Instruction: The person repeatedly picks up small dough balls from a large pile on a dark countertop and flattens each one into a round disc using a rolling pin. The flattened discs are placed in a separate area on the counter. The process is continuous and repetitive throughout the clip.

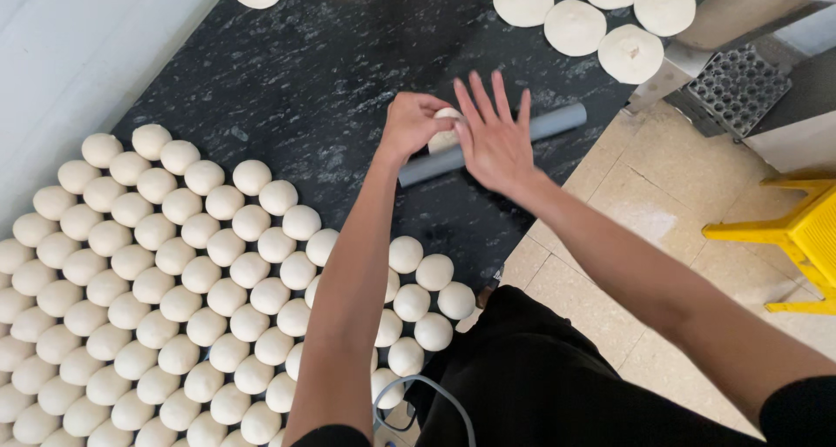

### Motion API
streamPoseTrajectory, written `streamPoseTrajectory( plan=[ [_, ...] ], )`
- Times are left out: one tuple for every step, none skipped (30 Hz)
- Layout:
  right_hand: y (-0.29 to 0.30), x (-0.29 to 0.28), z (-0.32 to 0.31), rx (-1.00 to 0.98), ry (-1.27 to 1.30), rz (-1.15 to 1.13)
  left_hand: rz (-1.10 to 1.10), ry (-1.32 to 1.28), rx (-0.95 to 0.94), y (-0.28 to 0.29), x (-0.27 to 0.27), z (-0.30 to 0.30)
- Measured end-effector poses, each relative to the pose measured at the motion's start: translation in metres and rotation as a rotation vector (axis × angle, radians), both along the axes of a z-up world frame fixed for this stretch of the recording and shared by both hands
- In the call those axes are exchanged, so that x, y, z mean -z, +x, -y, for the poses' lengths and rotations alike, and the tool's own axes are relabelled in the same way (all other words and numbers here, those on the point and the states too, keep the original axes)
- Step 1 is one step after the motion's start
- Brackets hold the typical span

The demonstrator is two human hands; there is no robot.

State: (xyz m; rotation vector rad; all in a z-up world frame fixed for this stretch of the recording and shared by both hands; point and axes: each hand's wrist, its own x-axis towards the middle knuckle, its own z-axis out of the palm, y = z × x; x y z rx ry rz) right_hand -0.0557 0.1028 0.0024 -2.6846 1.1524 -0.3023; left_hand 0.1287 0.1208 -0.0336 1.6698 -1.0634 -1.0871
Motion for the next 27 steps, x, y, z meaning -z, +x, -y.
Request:
streamPoseTrajectory(
  plan=[
    [-0.019, 0.003, -0.019, -0.04, -0.083, 0.011, -0.123, -0.061, -0.088, -0.003, 0.002, -0.006],
    [-0.039, 0.008, -0.042, -0.055, -0.09, -0.014, -0.252, -0.043, -0.141, -0.004, 0.005, -0.017],
    [-0.053, 0.013, -0.057, -0.07, -0.096, -0.039, -0.381, -0.025, -0.196, -0.004, 0.009, -0.028],
    [-0.06, 0.016, -0.062, -0.068, -0.08, -0.051, -0.511, -0.008, -0.257, -0.003, 0.011, -0.034],
    [-0.067, 0.017, -0.068, -0.066, -0.064, -0.064, -0.365, 0.057, -0.184, -0.002, 0.013, -0.037],
    [-0.066, 0.017, -0.067, -0.061, -0.044, -0.074, -0.214, 0.125, -0.107, 0.0, 0.014, -0.04],
    [-0.058, 0.016, -0.059, -0.033, 0.014, -0.14, -0.064, 0.191, -0.03, 0.001, 0.014, -0.04],
    [-0.042, 0.012, -0.043, -0.009, 0.069, -0.202, 0.025, 0.139, 0.012, 0.006, 0.012, -0.035],
    [-0.023, 0.008, -0.024, 0.016, 0.123, -0.264, 0.114, 0.088, 0.055, 0.01, 0.009, -0.028],
    [-0.004, 0.003, -0.007, 0.032, 0.169, -0.259, 0.202, 0.034, 0.1, 0.011, 0.006, -0.02],
    [0.014, 0.0, 0.009, 0.049, 0.216, -0.254, 0.23, 0.044, 0.117, 0.014, 0.003, -0.014],
    [0.032, -0.003, 0.026, 0.066, 0.233, -0.213, 0.257, 0.051, 0.134, 0.016, 0.0, -0.008],
    [0.041, -0.005, 0.036, 0.082, 0.25, -0.172, 0.285, 0.058, 0.15, 0.017, -0.003, -0.003],
    [0.041, -0.004, 0.035, 0.058, 0.193, -0.091, 0.282, 0.035, 0.134, 0.017, -0.003, -0.004],
    [0.039, -0.003, 0.032, 0.035, 0.136, -0.01, 0.28, 0.013, 0.118, 0.017, -0.003, -0.005],
    [0.035, -0.001, 0.026, 0.016, 0.077, 0.074, 0.28, -0.011, 0.106, 0.02, -0.002, -0.007],
    [0.021, 0.003, 0.01, -0.002, 0.008, 0.052, 0.143, -0.05, 0.037, 0.02, 0.001, -0.012],
    [0.001, 0.007, -0.012, -0.021, -0.061, 0.026, 0.002, -0.088, -0.032, 0.018, 0.005, -0.02],
    [-0.019, 0.009, -0.035, -0.035, -0.072, 0.022, -0.138, -0.126, -0.101, 0.016, 0.009, -0.026],
    [-0.035, 0.01, -0.052, -0.053, -0.085, 0.018, -0.19, -0.085, -0.129, 0.015, 0.013, -0.032],
    [-0.044, 0.011, -0.061, -0.049, -0.078, -0.004, -0.242, -0.044, -0.157, 0.015, 0.017, -0.037],
    [-0.051, 0.012, -0.07, -0.045, -0.066, -0.028, -0.295, 0.004, -0.185, 0.014, 0.021, -0.044],
    [-0.053, 0.011, -0.073, -0.041, -0.053, -0.052, -0.182, 0.018, -0.138, 0.015, 0.023, -0.047],
    [-0.047, 0.009, -0.069, -0.028, -0.008, -0.1, -0.068, 0.03, -0.091, 0.018, 0.024, -0.047],
    [-0.035, 0.007, -0.056, -0.014, 0.038, -0.149, 0.047, 0.042, -0.043, 0.02, 0.023, -0.046],
    [-0.019, 0.005, -0.039, -0.002, 0.079, -0.195, 0.074, 0.057, -0.009, 0.024, 0.02, -0.042],
    [0.0, 0.004, -0.023, 0.03, 0.145, -0.25, 0.101, 0.072, 0.024, 0.028, 0.015, -0.037]
  ],
)
